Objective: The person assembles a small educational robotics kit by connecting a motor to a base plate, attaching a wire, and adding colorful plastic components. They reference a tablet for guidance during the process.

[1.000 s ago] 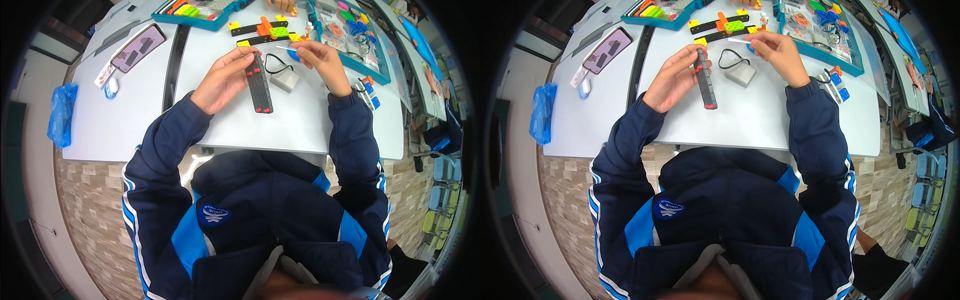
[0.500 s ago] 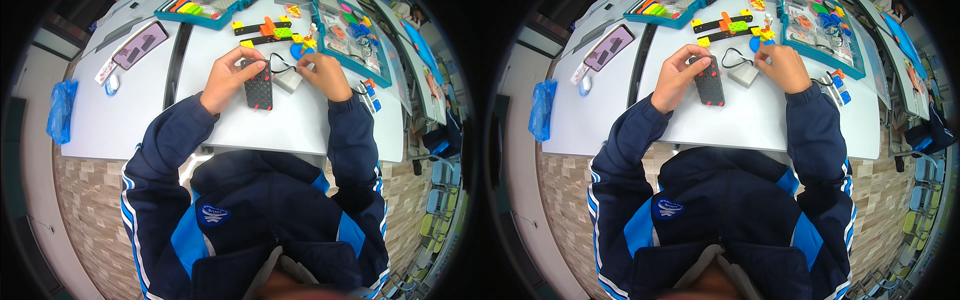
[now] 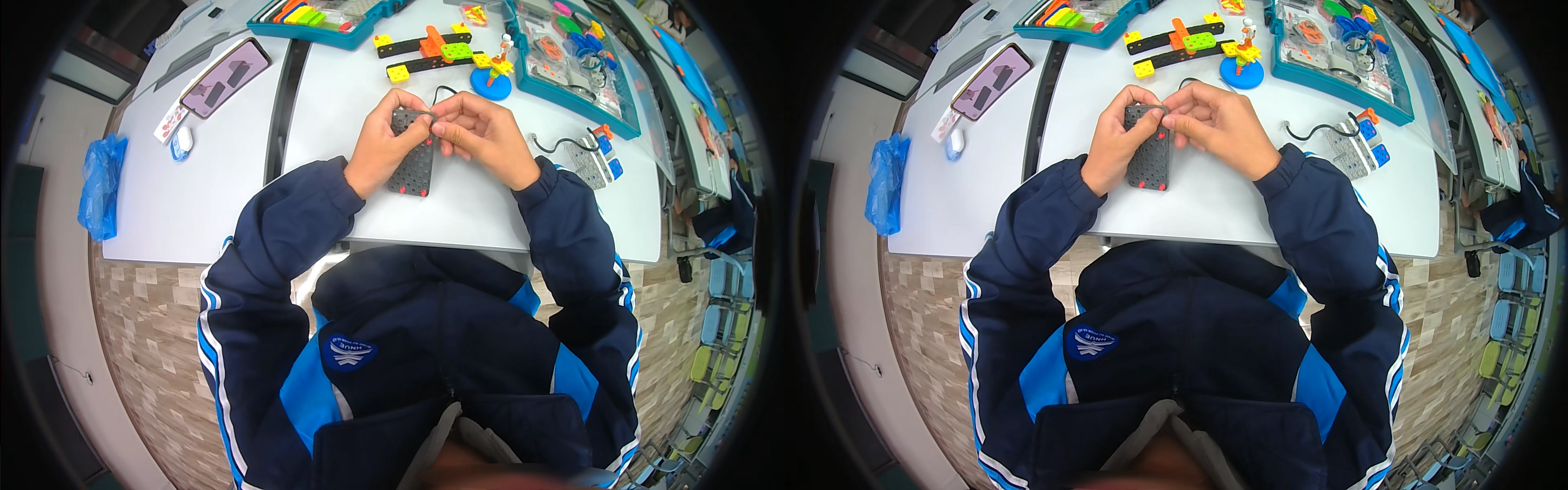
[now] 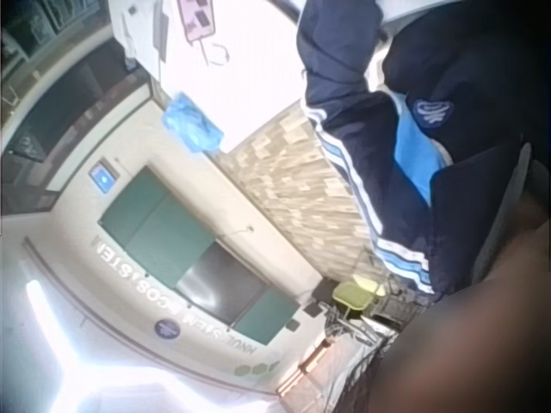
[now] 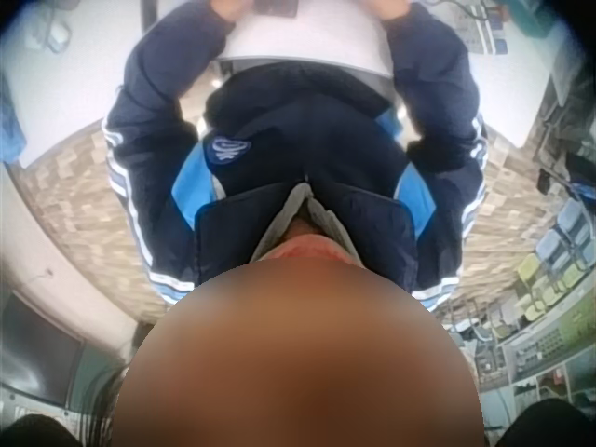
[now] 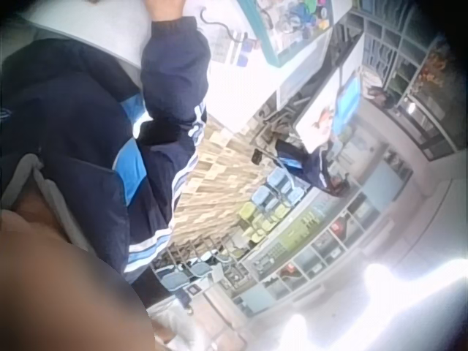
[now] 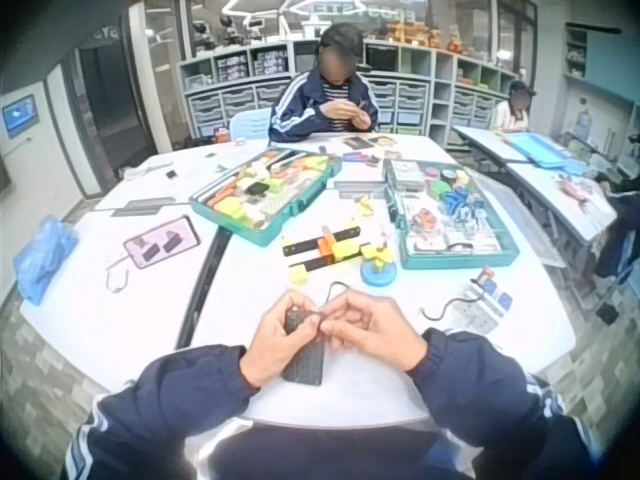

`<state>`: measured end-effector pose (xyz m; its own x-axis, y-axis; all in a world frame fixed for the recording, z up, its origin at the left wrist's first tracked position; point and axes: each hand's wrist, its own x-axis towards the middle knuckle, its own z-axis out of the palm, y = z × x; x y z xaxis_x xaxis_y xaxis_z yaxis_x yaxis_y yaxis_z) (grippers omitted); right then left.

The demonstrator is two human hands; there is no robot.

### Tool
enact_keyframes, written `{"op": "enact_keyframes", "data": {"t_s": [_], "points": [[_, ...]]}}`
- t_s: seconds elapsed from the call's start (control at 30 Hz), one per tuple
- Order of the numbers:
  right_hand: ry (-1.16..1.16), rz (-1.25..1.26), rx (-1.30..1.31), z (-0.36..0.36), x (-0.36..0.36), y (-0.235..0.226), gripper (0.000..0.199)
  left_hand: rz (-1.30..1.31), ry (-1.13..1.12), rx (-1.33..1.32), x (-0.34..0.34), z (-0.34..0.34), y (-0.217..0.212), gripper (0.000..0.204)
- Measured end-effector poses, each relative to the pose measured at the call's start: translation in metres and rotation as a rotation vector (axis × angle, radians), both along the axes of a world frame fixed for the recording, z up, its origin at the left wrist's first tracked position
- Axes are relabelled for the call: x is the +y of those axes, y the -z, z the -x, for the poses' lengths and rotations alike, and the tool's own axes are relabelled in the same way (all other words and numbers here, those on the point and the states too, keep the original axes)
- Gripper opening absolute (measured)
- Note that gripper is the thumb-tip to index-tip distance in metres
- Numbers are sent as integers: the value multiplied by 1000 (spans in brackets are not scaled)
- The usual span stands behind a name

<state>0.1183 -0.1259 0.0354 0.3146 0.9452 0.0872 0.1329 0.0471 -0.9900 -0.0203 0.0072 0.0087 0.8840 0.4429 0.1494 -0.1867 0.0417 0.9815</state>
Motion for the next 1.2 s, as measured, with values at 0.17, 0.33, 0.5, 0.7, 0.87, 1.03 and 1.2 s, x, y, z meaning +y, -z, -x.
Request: {"op": "enact_keyframes", "data": {"t_s": [0.17, 0.33, 0.5, 0.7, 0.87, 1.03, 1.2], "points": [[-110, 3, 258, -9, 1, -1, 20, 67, 36, -14, 0, -1, -5, 16], [-107, -56, 415, -15, -2, -5, 17, 306, 128, -34, 0, -5, -12, 22], [-168, -109, 345, -19, -5, -7, 18, 449, 355, 62, 7, 1, -16, 31], [-115, -75, 454, -26, -4, -5, 19, 438, 370, -124, 2, 6, -26, 30], [-70, -125, 654, -31, 1, -6, 22, 354, 232, 3, 0, 8, -36, 24], [-69, -3, 843, -25, -1, -8, 25, 326, 207, 22, -1, 6, -36, 20], [-180, 71, 616, -18, -2, -10, 23, 340, 266, 76, -3, 7, -31, 17]]}}
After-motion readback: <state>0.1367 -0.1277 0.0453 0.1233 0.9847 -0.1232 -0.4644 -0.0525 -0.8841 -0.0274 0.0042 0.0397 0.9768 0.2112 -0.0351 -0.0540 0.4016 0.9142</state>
